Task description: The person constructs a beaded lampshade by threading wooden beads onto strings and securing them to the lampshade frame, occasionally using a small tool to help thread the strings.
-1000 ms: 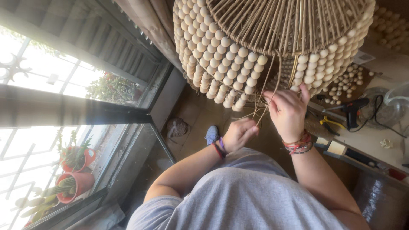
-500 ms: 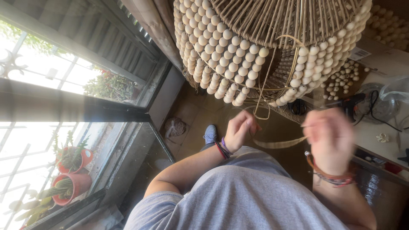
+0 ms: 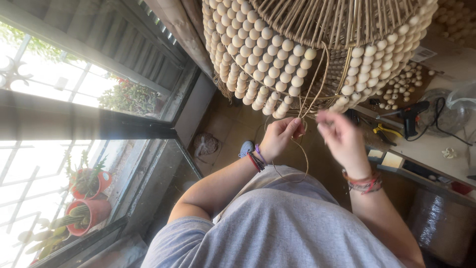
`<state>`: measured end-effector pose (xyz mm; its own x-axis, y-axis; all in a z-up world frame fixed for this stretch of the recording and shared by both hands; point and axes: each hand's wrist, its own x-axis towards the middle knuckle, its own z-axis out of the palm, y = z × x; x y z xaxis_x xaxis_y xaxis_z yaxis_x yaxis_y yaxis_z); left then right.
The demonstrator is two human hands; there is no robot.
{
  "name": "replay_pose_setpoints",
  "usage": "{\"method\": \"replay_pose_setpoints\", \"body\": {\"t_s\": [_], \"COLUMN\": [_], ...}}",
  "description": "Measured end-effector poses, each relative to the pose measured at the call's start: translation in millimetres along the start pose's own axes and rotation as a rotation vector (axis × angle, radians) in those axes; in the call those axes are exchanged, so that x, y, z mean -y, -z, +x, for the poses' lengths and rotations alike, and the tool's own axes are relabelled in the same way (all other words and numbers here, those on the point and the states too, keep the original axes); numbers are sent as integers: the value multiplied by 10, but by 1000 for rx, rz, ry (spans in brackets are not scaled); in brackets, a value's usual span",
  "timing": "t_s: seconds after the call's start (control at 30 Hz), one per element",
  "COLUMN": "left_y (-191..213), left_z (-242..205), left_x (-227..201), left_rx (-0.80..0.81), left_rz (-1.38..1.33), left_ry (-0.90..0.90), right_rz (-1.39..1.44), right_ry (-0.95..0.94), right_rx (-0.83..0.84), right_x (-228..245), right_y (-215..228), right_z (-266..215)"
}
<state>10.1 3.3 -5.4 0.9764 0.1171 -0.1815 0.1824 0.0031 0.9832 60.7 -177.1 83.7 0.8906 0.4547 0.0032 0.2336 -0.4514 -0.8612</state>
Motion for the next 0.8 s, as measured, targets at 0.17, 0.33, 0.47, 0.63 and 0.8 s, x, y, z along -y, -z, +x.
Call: {"method": "replay_pose_setpoints", "body": {"t_s": [0.17, 0.33, 0.47, 0.63, 0.8], "left_y": [-12, 36, -62, -11, 128], "left_z": [-78, -155, -101, -11, 38], "left_x": [-115, -178, 68, 145, -29], "left_rx": [42, 63, 159, 141, 58], "left_rz": [-4, -47, -480, -464, 414], "left_ry": [-20, -39, 76, 98, -255], "right_rz": [165, -212, -661, -787, 448], "right_ry": [229, 312, -74, -265, 75], "right_rx": [-85, -213, 419, 635, 121], "right_x": [412, 292, -395, -370, 718], "right_y": [39, 42, -365, -288, 49], "right_z": [512, 275, -271, -294, -45]}}
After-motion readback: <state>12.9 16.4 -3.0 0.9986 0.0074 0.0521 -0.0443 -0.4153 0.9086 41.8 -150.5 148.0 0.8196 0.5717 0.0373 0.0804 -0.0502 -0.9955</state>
